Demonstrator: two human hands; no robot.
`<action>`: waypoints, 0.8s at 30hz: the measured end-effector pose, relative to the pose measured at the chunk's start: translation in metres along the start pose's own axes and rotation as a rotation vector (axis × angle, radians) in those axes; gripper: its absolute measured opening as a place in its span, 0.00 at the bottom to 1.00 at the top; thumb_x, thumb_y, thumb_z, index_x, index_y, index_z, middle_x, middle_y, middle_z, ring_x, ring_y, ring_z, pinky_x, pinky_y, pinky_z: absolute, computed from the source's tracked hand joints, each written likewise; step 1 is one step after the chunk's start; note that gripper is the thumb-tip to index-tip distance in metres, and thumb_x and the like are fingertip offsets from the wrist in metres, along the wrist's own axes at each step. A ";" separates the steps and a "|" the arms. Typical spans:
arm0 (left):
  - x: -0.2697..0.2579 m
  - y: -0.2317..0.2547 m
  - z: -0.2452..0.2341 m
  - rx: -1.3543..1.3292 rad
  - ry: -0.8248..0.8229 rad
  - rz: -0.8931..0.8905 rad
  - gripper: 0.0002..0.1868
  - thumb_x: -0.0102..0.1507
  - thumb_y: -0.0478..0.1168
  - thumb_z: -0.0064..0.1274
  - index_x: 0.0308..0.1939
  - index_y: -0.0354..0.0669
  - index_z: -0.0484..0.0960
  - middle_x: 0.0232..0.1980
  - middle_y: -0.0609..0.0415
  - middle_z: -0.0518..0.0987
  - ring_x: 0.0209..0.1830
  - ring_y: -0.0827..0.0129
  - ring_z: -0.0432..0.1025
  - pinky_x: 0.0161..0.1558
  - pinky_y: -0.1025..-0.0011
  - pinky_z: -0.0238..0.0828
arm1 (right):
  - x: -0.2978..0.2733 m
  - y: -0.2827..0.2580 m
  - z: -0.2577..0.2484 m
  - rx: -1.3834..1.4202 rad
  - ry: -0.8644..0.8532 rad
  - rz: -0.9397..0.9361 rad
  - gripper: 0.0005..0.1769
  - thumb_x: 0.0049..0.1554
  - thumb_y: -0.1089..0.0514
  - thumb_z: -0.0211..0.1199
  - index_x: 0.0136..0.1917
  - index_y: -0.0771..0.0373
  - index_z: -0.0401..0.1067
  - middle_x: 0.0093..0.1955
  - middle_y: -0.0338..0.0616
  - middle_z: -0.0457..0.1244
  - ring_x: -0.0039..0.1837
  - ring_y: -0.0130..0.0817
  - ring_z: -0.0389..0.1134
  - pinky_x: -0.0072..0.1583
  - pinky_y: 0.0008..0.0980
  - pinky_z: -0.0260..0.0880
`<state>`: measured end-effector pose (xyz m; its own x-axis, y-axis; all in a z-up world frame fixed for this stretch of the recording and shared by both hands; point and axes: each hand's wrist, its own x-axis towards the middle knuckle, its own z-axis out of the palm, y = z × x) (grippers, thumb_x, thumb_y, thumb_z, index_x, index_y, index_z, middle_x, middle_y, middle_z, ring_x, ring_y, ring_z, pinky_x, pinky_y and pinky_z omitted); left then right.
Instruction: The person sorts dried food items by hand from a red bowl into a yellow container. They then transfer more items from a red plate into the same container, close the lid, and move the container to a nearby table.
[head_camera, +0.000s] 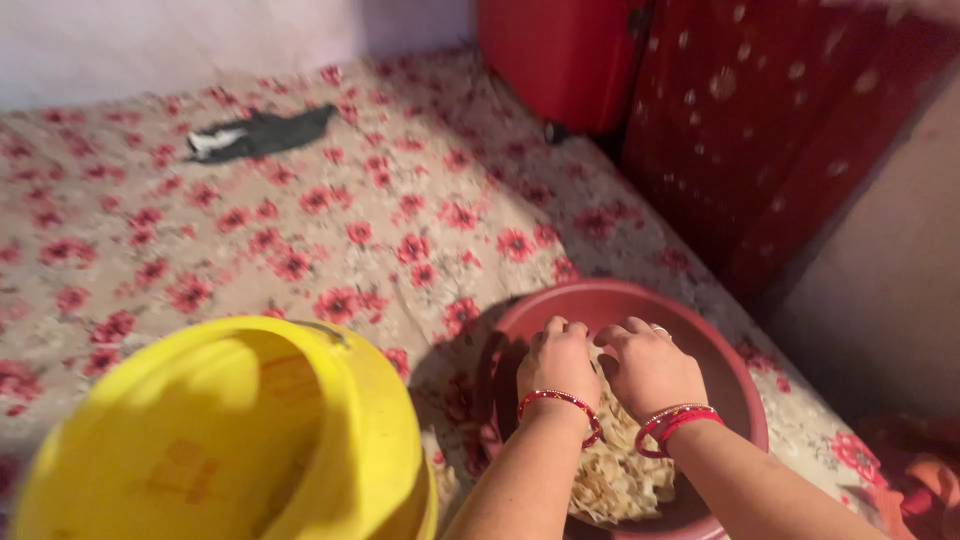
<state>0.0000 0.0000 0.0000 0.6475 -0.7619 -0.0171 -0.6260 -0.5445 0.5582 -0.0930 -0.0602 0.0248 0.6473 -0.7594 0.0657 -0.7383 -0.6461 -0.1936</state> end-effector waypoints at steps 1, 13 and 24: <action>0.002 -0.004 0.011 0.000 -0.008 -0.003 0.19 0.63 0.37 0.54 0.59 0.51 0.78 0.67 0.54 0.71 0.67 0.57 0.67 0.62 0.60 0.70 | 0.002 0.004 0.010 0.010 0.008 -0.012 0.15 0.56 0.52 0.63 0.57 0.44 0.77 0.62 0.31 0.65 0.67 0.36 0.65 0.61 0.42 0.73; 0.020 -0.039 0.112 0.107 -0.002 -0.119 0.27 0.61 0.37 0.57 0.64 0.55 0.73 0.77 0.52 0.57 0.79 0.49 0.48 0.75 0.44 0.44 | 0.027 0.053 0.127 0.035 -0.077 -0.092 0.22 0.57 0.59 0.57 0.64 0.46 0.73 0.68 0.36 0.63 0.68 0.42 0.66 0.66 0.44 0.66; 0.020 -0.034 0.081 0.104 -0.329 -0.310 0.41 0.56 0.37 0.63 0.70 0.70 0.67 0.79 0.55 0.54 0.78 0.49 0.52 0.74 0.49 0.52 | 0.037 0.059 0.164 0.156 -0.215 0.055 0.22 0.61 0.62 0.51 0.68 0.53 0.67 0.69 0.48 0.64 0.65 0.51 0.68 0.65 0.48 0.68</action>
<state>-0.0014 -0.0249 -0.0866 0.6487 -0.6197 -0.4418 -0.4762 -0.7834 0.3995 -0.0815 -0.1141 -0.1450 0.6449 -0.7484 -0.1552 -0.7461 -0.5723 -0.3403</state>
